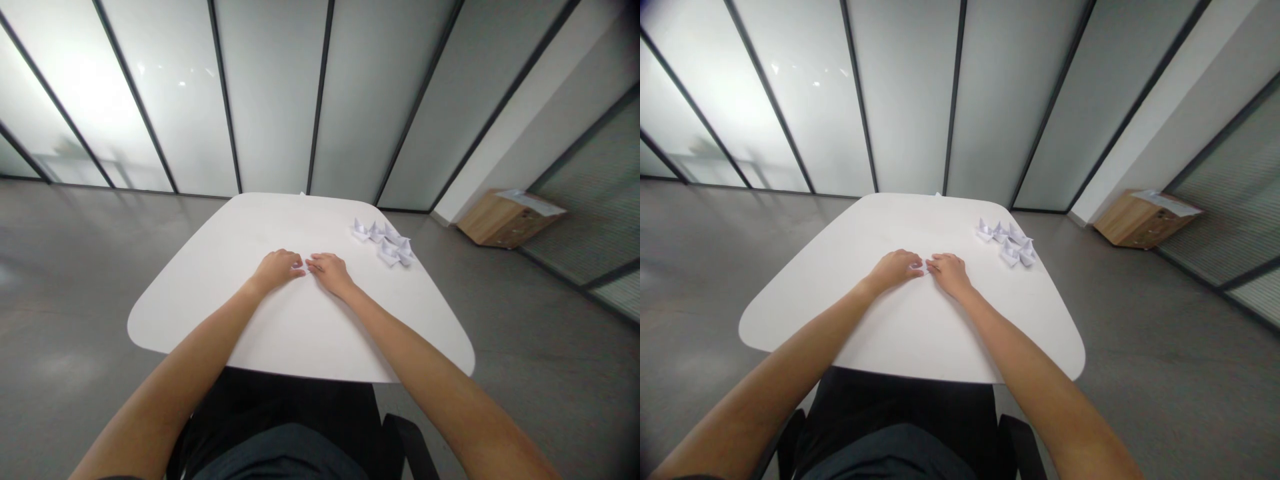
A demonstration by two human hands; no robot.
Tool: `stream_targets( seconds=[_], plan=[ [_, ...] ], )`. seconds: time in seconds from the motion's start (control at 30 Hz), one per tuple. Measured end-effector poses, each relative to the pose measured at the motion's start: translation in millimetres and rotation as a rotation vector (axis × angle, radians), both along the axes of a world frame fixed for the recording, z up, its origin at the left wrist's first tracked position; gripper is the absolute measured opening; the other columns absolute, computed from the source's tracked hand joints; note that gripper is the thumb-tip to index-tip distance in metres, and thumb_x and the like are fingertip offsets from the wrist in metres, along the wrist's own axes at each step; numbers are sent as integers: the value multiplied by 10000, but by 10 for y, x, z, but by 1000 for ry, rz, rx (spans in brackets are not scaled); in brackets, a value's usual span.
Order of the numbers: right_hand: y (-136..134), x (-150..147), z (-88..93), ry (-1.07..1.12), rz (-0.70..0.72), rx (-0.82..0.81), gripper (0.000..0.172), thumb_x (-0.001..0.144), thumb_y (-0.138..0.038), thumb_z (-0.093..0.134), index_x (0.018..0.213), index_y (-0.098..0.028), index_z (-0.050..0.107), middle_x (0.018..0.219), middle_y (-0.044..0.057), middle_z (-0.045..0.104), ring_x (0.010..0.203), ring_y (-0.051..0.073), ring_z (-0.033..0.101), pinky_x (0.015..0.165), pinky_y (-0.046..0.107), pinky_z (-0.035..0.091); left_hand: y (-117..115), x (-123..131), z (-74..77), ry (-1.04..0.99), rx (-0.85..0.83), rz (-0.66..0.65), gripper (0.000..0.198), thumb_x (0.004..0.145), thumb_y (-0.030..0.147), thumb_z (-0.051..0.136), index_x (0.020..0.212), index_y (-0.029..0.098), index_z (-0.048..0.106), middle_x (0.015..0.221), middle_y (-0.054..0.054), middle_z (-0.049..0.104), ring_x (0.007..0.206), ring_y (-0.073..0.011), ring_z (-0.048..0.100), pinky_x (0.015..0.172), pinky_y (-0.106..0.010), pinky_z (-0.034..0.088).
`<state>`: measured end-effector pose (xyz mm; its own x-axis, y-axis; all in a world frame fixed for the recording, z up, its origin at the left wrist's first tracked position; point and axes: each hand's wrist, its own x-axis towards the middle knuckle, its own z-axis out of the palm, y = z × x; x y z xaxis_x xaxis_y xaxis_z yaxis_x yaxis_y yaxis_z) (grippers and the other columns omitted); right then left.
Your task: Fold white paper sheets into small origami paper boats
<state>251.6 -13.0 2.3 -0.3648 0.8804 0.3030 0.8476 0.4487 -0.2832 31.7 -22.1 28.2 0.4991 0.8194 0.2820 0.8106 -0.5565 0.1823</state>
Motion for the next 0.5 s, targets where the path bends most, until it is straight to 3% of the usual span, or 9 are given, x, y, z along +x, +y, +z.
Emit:
stream_targets(
  seconds=[0.13, 0.3, 0.4, 0.5],
  plan=[
    [0, -11, 22, 21, -12, -23, 273, 995, -400, 608, 1231, -370, 741, 1386, -10, 671, 1307, 248, 569, 1121, 431, 402, 22, -16, -52, -34, -1, -24, 323, 937, 484, 642, 1167, 262, 688, 1147, -58, 731, 1062, -257, 653, 909, -351, 490],
    [-72, -59, 57, -45, -67, -25, 387, 1012, -380, 550, 1373, -276, 640, 1481, 84, 586, 1375, 284, 499, 1140, 485, 360, 78, -64, -151, -119, 29, -24, 635, 901, 555, 671, 1427, 223, 542, 1256, -105, 689, 1170, -286, 610, 1022, -399, 458],
    [-85, -64, 69, -52, -58, -35, 355, 1013, -399, 533, 1307, -262, 679, 1488, 92, 576, 1383, 303, 485, 1136, 510, 349, 138, -67, -202, -174, 8, -43, 650, 873, 552, 707, 1399, 196, 566, 1227, -110, 694, 1160, -285, 617, 1041, -408, 449],
    [-66, -56, 93, 16, -25, -42, 286, 971, -405, 608, 1199, -277, 724, 1353, 51, 679, 1307, 284, 554, 1114, 476, 374, 174, -46, -225, -293, -81, -55, 724, 827, 493, 769, 1445, 209, 520, 1126, -70, 718, 1058, -246, 654, 972, -369, 491]
  ],
)
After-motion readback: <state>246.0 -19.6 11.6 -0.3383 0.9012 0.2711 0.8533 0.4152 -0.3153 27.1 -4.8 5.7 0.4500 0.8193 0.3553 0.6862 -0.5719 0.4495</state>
